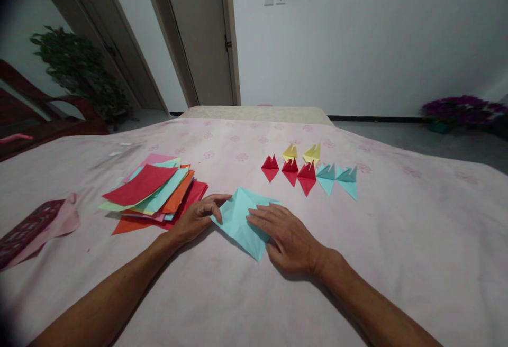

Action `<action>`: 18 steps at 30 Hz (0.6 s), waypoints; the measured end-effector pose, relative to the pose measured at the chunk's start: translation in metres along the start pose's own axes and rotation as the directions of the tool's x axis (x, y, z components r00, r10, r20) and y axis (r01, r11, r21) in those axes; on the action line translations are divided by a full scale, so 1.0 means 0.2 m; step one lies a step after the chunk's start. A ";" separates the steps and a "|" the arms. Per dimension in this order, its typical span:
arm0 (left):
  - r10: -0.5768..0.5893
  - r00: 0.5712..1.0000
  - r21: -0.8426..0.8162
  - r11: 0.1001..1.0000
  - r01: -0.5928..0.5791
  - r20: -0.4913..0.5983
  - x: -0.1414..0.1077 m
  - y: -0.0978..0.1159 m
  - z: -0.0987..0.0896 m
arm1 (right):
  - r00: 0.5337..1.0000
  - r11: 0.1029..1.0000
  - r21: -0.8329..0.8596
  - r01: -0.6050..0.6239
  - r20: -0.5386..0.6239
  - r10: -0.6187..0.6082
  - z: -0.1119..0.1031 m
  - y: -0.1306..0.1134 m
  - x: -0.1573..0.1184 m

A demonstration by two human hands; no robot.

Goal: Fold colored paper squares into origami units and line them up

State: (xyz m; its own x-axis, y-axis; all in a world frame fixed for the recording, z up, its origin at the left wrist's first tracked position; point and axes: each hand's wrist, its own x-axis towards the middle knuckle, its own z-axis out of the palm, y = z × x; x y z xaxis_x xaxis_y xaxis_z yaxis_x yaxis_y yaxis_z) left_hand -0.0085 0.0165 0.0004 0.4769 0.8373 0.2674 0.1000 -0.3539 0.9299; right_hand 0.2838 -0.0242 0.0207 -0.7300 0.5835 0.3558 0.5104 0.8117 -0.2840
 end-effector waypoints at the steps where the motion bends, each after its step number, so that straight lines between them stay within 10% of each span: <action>1: -0.004 1.000 -0.026 1.000 0.004 -0.003 0.01 0.00 0.01 | 1.000 1.000 -0.001 0.011 -0.003 -0.011 0.00 0.00 0.01; 18: -0.182 0.968 -0.375 0.921 0.107 -0.170 0.04 -0.03 0.03 | 0.996 0.967 -0.251 0.027 -0.075 -0.047 0.01 0.03 0.01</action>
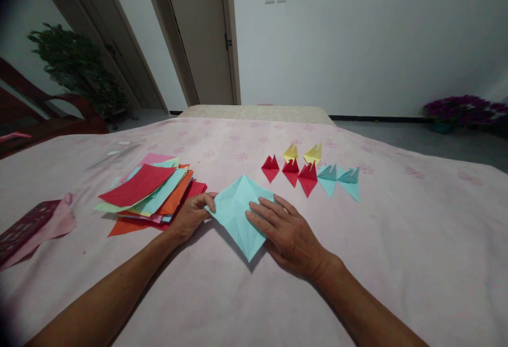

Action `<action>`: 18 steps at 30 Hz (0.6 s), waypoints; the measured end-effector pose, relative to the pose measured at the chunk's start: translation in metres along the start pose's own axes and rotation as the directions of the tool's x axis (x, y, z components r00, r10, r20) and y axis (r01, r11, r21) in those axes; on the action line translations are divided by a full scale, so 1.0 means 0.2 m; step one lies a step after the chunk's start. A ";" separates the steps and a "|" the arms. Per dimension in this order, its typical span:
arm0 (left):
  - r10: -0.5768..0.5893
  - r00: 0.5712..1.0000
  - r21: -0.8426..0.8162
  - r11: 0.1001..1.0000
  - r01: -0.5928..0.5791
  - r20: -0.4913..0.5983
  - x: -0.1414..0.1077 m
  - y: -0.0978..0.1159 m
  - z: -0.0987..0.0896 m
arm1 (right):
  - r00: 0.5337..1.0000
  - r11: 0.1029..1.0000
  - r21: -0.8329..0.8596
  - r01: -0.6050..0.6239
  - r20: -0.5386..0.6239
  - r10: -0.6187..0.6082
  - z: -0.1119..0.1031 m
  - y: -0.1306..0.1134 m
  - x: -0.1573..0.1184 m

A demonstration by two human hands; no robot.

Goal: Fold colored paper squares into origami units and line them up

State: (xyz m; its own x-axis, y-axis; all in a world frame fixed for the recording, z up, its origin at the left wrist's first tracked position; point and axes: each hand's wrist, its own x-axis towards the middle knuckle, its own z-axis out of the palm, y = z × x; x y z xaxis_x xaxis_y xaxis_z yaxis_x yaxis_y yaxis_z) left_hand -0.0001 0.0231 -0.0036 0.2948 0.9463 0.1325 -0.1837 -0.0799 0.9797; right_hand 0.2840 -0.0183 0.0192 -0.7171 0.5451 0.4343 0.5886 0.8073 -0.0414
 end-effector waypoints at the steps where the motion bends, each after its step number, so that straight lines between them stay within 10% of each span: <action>1: 0.001 1.000 0.020 1.000 -0.001 0.028 0.00 0.00 0.00 | 1.000 1.000 -0.022 0.013 -0.019 -0.013 0.01 0.00 0.00; 6: 0.104 0.985 0.382 0.912 -0.149 0.135 -0.02 -0.01 0.02 | 0.994 0.996 -0.055 0.074 -0.080 -0.078 0.05 -0.03 -0.01; 13: 0.285 0.922 0.888 0.304 -0.345 0.261 -0.13 0.02 0.02 | 1.000 1.000 -0.022 -0.001 0.005 0.001 0.08 -0.09 -0.03; 18: 0.209 0.933 0.934 0.146 -0.327 0.294 -0.22 0.03 0.04 | 0.993 0.997 0.024 -0.070 0.100 0.068 0.06 -0.12 -0.03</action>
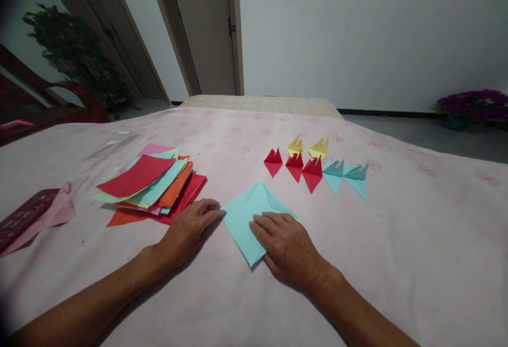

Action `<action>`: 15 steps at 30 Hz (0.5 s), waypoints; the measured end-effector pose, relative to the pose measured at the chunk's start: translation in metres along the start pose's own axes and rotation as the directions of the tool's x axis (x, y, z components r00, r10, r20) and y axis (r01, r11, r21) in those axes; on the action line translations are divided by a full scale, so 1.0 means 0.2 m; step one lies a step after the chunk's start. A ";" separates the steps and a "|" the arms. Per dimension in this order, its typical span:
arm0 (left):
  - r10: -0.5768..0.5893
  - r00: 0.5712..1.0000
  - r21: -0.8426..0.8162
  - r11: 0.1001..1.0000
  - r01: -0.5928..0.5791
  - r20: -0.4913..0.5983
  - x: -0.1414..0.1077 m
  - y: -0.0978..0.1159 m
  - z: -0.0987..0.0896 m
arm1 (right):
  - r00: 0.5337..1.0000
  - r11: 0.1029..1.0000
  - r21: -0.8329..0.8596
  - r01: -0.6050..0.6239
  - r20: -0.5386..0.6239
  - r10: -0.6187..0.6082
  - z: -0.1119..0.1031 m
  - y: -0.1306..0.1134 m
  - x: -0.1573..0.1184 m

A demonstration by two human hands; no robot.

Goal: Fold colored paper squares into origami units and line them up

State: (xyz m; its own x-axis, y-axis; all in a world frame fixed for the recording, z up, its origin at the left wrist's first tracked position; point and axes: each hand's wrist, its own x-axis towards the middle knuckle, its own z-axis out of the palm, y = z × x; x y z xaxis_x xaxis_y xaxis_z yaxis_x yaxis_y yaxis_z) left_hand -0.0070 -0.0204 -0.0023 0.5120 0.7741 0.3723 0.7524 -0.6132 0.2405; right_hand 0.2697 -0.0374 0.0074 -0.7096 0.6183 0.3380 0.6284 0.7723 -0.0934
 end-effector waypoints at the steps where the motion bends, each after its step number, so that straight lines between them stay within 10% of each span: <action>1: 0.005 1.000 0.010 1.000 -0.005 0.006 -0.01 0.00 0.00 | 1.000 1.000 0.011 -0.017 0.009 0.017 0.00 -0.01 0.00; 10: 0.022 1.000 0.001 1.000 -0.022 -0.016 -0.03 -0.01 0.00 | 0.966 0.942 0.275 -0.190 -0.120 0.230 -0.01 -0.01 0.04; 15: -0.032 0.999 -0.071 0.997 0.031 -0.020 -0.02 -0.01 0.00 | 0.993 0.960 0.276 -0.046 -0.089 0.073 -0.02 0.00 0.01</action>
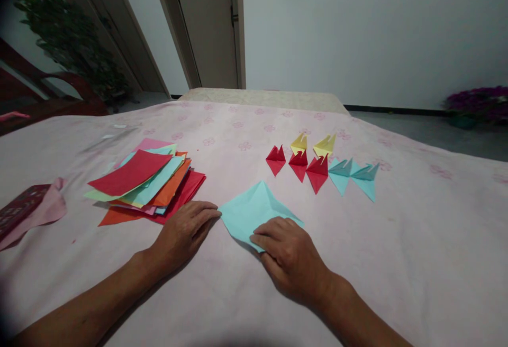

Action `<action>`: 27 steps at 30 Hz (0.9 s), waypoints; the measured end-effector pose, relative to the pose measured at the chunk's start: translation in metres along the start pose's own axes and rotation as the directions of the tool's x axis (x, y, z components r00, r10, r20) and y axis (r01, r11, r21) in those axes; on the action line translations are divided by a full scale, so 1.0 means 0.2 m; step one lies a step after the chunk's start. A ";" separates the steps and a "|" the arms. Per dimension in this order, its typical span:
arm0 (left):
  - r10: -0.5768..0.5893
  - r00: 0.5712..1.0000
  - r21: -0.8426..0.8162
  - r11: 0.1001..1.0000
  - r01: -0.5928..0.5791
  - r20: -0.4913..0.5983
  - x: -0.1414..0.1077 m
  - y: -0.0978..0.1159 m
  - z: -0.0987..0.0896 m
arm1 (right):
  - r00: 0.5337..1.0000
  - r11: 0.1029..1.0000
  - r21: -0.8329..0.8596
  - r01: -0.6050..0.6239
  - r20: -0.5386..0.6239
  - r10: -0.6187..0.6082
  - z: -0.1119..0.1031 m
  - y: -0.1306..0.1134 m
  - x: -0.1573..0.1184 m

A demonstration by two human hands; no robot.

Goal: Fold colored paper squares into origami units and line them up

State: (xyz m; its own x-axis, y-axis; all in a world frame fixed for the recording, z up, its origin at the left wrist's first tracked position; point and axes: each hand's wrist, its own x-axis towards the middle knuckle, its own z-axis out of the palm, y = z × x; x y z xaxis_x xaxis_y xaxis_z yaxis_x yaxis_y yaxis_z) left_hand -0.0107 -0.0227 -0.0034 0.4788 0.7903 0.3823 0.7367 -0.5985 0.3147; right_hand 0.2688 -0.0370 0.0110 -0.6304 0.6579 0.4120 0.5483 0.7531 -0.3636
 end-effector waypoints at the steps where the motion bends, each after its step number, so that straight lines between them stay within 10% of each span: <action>1: 0.001 1.000 -0.004 1.000 -0.001 -0.003 0.00 0.00 0.00 | 0.999 0.999 -0.021 0.046 0.028 -0.046 0.00 0.00 -0.01; 6: 0.039 0.999 -0.012 0.999 -0.039 -0.021 0.03 0.03 0.02 | 0.989 0.988 -0.082 0.134 0.067 -0.128 -0.02 0.02 -0.05; 17: 0.048 0.997 -0.040 0.998 -0.051 -0.068 0.08 0.04 0.05 | 0.977 0.966 -0.169 -0.196 -0.119 0.177 -0.06 0.11 -0.09; 27: 0.053 0.996 -0.190 0.980 -0.065 -0.068 0.09 0.04 0.04 | 0.967 0.955 -0.169 -0.243 -0.116 0.226 -0.05 0.15 -0.07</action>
State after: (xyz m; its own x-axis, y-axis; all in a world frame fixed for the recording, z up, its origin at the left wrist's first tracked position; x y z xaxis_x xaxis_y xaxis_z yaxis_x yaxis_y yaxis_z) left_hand 0.0083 -0.0120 0.0001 0.4832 0.7470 0.4567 0.5998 -0.6624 0.4488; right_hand 0.3001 -0.0235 0.0025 -0.4223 0.8070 0.4129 0.7702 0.5596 -0.3061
